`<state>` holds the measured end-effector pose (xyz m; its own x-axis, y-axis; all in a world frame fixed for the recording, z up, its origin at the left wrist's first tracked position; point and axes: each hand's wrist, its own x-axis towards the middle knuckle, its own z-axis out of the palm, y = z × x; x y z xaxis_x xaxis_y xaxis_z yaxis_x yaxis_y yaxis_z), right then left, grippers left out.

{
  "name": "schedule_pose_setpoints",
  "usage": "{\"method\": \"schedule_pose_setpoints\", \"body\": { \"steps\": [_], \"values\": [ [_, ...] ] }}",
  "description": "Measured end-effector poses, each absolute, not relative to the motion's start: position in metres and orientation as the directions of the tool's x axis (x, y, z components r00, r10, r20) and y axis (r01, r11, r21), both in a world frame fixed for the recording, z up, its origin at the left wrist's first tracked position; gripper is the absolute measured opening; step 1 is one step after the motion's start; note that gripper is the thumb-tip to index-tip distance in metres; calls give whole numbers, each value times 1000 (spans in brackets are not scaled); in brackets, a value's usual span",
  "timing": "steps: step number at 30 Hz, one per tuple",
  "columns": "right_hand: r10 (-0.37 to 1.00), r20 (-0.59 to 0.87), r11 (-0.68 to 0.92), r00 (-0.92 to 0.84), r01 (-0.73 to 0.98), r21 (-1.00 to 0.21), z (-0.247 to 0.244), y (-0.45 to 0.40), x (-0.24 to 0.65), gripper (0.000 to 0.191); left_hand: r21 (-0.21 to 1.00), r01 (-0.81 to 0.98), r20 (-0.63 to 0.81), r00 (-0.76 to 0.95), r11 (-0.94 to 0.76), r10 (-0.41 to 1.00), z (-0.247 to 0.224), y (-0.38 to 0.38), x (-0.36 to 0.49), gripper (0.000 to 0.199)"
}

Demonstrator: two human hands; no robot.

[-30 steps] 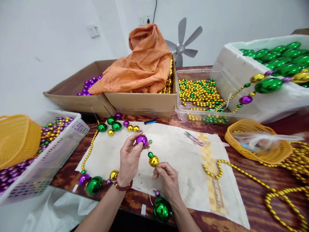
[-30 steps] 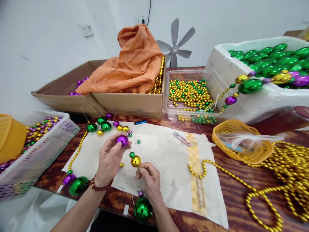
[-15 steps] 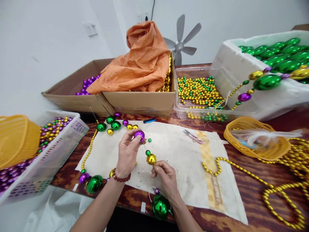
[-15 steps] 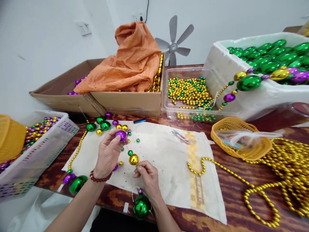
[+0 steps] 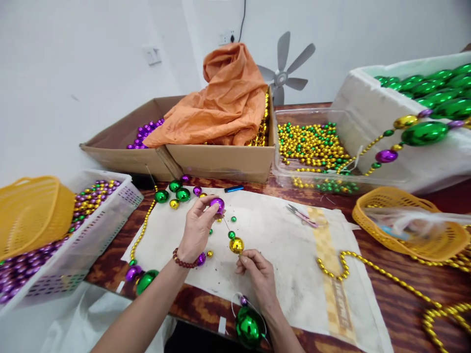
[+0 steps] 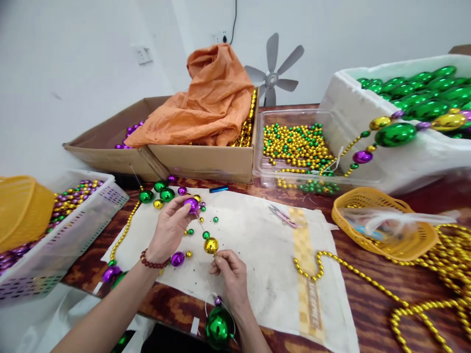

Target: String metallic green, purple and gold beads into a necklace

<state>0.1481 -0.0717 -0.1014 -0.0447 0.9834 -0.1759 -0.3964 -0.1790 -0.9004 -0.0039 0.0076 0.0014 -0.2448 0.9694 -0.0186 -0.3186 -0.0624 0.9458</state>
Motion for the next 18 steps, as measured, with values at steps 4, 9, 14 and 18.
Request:
{"method": "schedule_pose_setpoints", "body": {
  "steps": [4,9,14,18],
  "values": [
    [985,-165,-169,-45,-415,-894,-101,-72,149,22,927,-369,-38,-253,-60,967,0,0,4,29],
    [988,-147,-157,-55,-432,-888,-101,-73,149,20,932,-358,-36,-233,-51,972,1,-11,16,29],
    [989,-139,-148,-55,-462,-874,-101,-75,151,20,948,-265,98,-277,-174,956,1,-23,21,29],
    [991,-110,-130,-70,-449,-884,-99,-77,152,20,968,-131,172,-265,-212,949,3,-30,20,31]
  ]
}}
